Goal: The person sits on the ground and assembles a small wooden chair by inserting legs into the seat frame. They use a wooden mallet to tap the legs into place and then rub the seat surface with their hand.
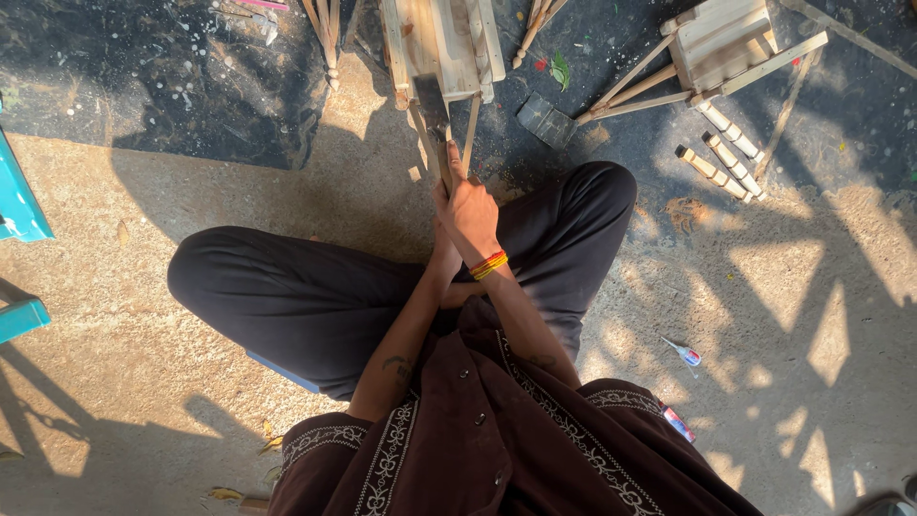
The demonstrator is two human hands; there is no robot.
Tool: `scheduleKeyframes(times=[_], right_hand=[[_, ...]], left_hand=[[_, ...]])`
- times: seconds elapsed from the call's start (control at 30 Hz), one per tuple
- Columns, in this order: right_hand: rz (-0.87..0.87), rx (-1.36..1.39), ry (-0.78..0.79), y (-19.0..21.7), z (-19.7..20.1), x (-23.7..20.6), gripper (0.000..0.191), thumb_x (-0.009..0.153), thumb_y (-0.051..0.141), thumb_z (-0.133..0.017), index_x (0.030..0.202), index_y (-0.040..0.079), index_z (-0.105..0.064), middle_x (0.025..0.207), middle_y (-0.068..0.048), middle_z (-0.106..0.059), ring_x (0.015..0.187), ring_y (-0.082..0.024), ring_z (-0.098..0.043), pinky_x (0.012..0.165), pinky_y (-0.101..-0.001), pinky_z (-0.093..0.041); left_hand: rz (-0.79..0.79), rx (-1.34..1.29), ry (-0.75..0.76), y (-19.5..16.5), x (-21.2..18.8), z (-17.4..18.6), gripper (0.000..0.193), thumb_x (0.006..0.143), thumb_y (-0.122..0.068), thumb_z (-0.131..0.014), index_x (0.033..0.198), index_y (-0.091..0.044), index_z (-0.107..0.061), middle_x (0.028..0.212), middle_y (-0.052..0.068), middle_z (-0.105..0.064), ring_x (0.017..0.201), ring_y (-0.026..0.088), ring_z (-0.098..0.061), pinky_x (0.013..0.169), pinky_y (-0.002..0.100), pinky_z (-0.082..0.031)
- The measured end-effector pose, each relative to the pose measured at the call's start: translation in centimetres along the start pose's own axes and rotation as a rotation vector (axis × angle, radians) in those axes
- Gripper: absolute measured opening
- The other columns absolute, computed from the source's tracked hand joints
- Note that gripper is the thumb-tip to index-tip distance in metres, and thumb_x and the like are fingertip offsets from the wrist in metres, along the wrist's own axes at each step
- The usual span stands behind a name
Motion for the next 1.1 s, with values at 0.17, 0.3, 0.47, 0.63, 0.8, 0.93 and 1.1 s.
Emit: scheduleKeyframes(times=[0.17, 0.3, 0.47, 0.63, 0.8, 0.93, 1.1], right_hand=[[0.053, -0.028, -0.105, 0.9, 0.6, 0.8, 0.071, 0.092, 0.028, -0.066, 0.158, 0.021, -0.04, 0.078, -0.024, -0.071, 0.067, -0.042, -0.072, 0.06, -0.0511, -0.059], [0.052, -0.007, -0.09, 0.8, 0.4, 1.1, 0.07, 0.095, 0.026, -0.065, 0.159, 0.017, -0.039, 0.075, -0.02, -0.072, 0.065, -0.041, -0.071, 0.059, -0.0517, -0.059], [0.079, -0.001, -0.065, 0.9, 0.1, 1.3, 0.074, 0.091, 0.025, -0.065, 0.16, 0.019, -0.038, 0.075, -0.022, -0.07, 0.063, -0.04, -0.072, 0.059, -0.0513, -0.059], [0.061, -0.015, -0.085, 0.9, -0.1, 2.3, 0.07, 0.093, 0.03, -0.065, 0.158, 0.023, -0.039, 0.074, -0.021, -0.071, 0.066, -0.042, -0.071, 0.061, -0.0528, -0.059], [0.075, -0.047, -0.109, 1.8, 0.2, 4.6, 0.066, 0.096, 0.031, -0.066, 0.157, 0.024, -0.041, 0.074, -0.022, -0.071, 0.069, -0.043, -0.071, 0.063, -0.053, -0.059], [0.05, 0.011, -0.052, 2.0, 0.0, 5.1, 0.071, 0.093, 0.028, -0.064, 0.158, 0.022, -0.039, 0.074, -0.022, -0.071, 0.068, -0.042, -0.072, 0.063, -0.0527, -0.06], [0.051, -0.038, -0.077, 2.4, 0.4, 6.5, 0.073, 0.09, 0.027, -0.067, 0.158, 0.022, -0.04, 0.074, -0.019, -0.073, 0.065, -0.041, -0.072, 0.061, -0.0517, -0.06]], left_hand=[[0.064, 0.025, -0.017, 1.0, -0.3, 1.2, 0.021, 0.11, -0.032, -0.051, 0.119, -0.013, -0.051, 0.083, -0.003, -0.057, 0.06, 0.003, -0.049, 0.049, 0.022, -0.037], [0.221, -0.026, -0.068, 2.2, -1.1, 1.9, 0.028, 0.112, -0.037, -0.048, 0.111, -0.012, -0.058, 0.065, -0.006, -0.043, 0.04, 0.003, -0.037, 0.034, 0.023, -0.026], [0.193, -0.028, -0.123, 0.0, -0.8, 0.3, 0.018, 0.104, -0.03, -0.046, 0.112, -0.017, -0.056, 0.078, -0.008, -0.057, 0.058, 0.002, -0.055, 0.05, 0.021, -0.042], [0.169, -0.017, -0.113, -0.3, -0.4, 0.6, 0.012, 0.102, -0.028, -0.046, 0.105, -0.02, -0.053, 0.08, -0.009, -0.058, 0.062, 0.0, -0.055, 0.053, 0.02, -0.043], [0.193, -0.022, -0.036, 1.6, 0.3, 1.5, 0.031, 0.109, -0.034, -0.049, 0.085, -0.016, -0.043, 0.062, -0.005, -0.038, 0.038, 0.007, -0.032, 0.032, 0.025, -0.024], [0.172, 0.013, -0.094, 1.5, 1.1, 1.9, 0.028, 0.109, -0.033, -0.047, 0.09, -0.013, -0.05, 0.066, -0.003, -0.047, 0.043, 0.007, -0.039, 0.037, 0.026, -0.028], [0.104, 0.014, 0.012, 0.8, 1.1, 0.5, 0.026, 0.109, -0.031, -0.049, 0.097, -0.01, -0.058, 0.067, -0.001, -0.052, 0.044, 0.008, -0.041, 0.038, 0.026, -0.027]])
Point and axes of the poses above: each hand's wrist, its own x-axis towards the middle knuckle, its own z-axis out of the back of the hand, y = z × x, the point moved 8 cm from there along x, towards the middle knuckle
